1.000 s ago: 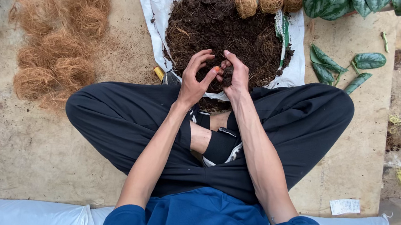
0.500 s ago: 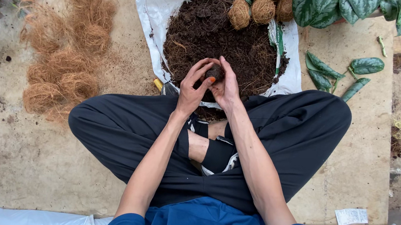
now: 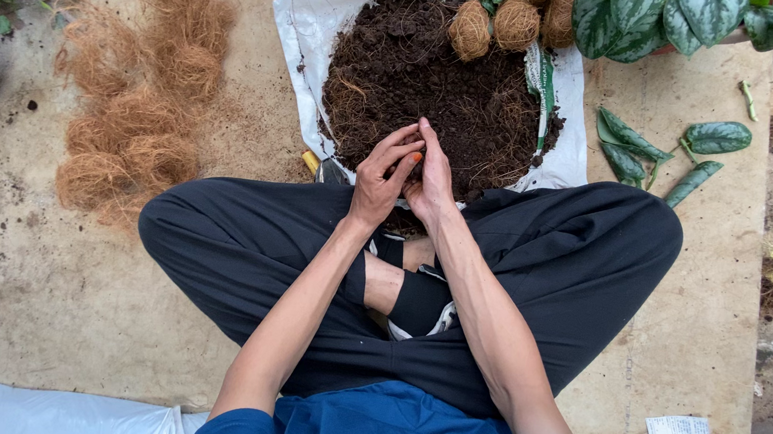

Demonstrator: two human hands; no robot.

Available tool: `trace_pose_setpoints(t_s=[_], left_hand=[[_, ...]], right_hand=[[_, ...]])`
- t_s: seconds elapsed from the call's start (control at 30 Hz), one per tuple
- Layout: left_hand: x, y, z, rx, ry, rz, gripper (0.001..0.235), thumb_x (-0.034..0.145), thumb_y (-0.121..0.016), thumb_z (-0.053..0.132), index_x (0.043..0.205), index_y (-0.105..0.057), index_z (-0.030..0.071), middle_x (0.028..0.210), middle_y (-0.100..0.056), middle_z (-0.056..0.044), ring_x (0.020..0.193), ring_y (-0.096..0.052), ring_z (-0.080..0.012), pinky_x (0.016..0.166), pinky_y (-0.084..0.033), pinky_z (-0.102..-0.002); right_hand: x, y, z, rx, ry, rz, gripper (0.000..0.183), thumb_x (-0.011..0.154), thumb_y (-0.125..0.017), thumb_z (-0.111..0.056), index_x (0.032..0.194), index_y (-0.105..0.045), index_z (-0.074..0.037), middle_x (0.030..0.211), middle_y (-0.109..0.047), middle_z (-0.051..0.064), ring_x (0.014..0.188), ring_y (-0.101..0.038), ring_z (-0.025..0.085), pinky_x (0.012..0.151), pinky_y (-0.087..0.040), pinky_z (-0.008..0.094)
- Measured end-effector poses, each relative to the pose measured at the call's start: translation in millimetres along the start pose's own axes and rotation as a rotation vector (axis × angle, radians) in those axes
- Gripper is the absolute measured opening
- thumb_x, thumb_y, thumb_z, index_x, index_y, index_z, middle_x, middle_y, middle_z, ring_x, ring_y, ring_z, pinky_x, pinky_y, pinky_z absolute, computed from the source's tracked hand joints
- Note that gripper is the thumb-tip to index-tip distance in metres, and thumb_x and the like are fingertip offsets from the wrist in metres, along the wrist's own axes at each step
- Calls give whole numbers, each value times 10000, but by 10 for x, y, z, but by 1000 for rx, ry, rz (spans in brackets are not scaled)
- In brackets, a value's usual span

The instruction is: The person sits cross-legged on the floor and uses their hands to compress a mixture of soil and coconut coir into small, round balls. They repeatedly scoop material from a pile on a white sheet, roll it between their palms, and place the finished balls next to a potted plant.

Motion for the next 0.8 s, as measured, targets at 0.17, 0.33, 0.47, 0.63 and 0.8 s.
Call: trace_pose_setpoints(t_s=[0.17, 0.33, 0.47, 0.63, 0.8], left_hand=[[-48, -9, 111, 96, -73, 23, 243, 1033, -689, 221, 1225, -752, 88, 1365, -695, -88, 1305, -659, -248, 1102, -557, -377], [-32, -13, 112, 66, -21, 18, 276, 1027, -686, 240, 1255, -750, 98, 1393, -676, -89, 1298, -657, -244, 1090, -552, -374], [-27, -18, 74, 18, 18, -1, 343, 1064, -635, 271, 1359, -687, 103, 1477, -619, -114, 1365, -601, -258, 1132, -511, -386], [32, 93, -68, 30, 91, 73, 422, 1103, -571, 313, 1455, -605, 81, 1513, -593, -132, 1415, -567, -265, 1169, -474, -390], [36, 74, -213, -37, 179, 51, 481, 1065, -564, 365, 1453, -576, 80, 1517, -574, -135, 1375, -593, -253, 1108, -526, -362]], right_hand=[[73, 65, 28, 131, 59, 13, 269, 1022, -662, -334, 980, -639, -69, 861, -606, 24, 710, -611, 108, 555, -557, 241], [43, 76, -71, 6, 101, 19, 298, 1018, -658, -360, 928, -648, -76, 823, -615, 19, 673, -598, 109, 519, -529, 252], [-9, 8, -215, -78, 119, -26, 310, 1026, -629, -404, 955, -655, -103, 830, -626, 7, 679, -616, 108, 535, -544, 276], [-38, -84, -350, -178, 168, -126, 296, 1015, -608, -354, 1145, -614, -89, 1021, -655, 50, 914, -681, 148, 736, -627, 347], [-17, -91, -260, -312, 198, -114, 394, 1002, -614, -235, 1348, -499, -85, 1235, -589, 85, 1112, -625, 191, 849, -595, 396]])
Point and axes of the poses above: each hand's wrist, its own x-axis towards the middle knuckle, its own y-axis out of the back of the hand, z = x × y, the point moved 10 cm from there along x, towards the middle knuckle
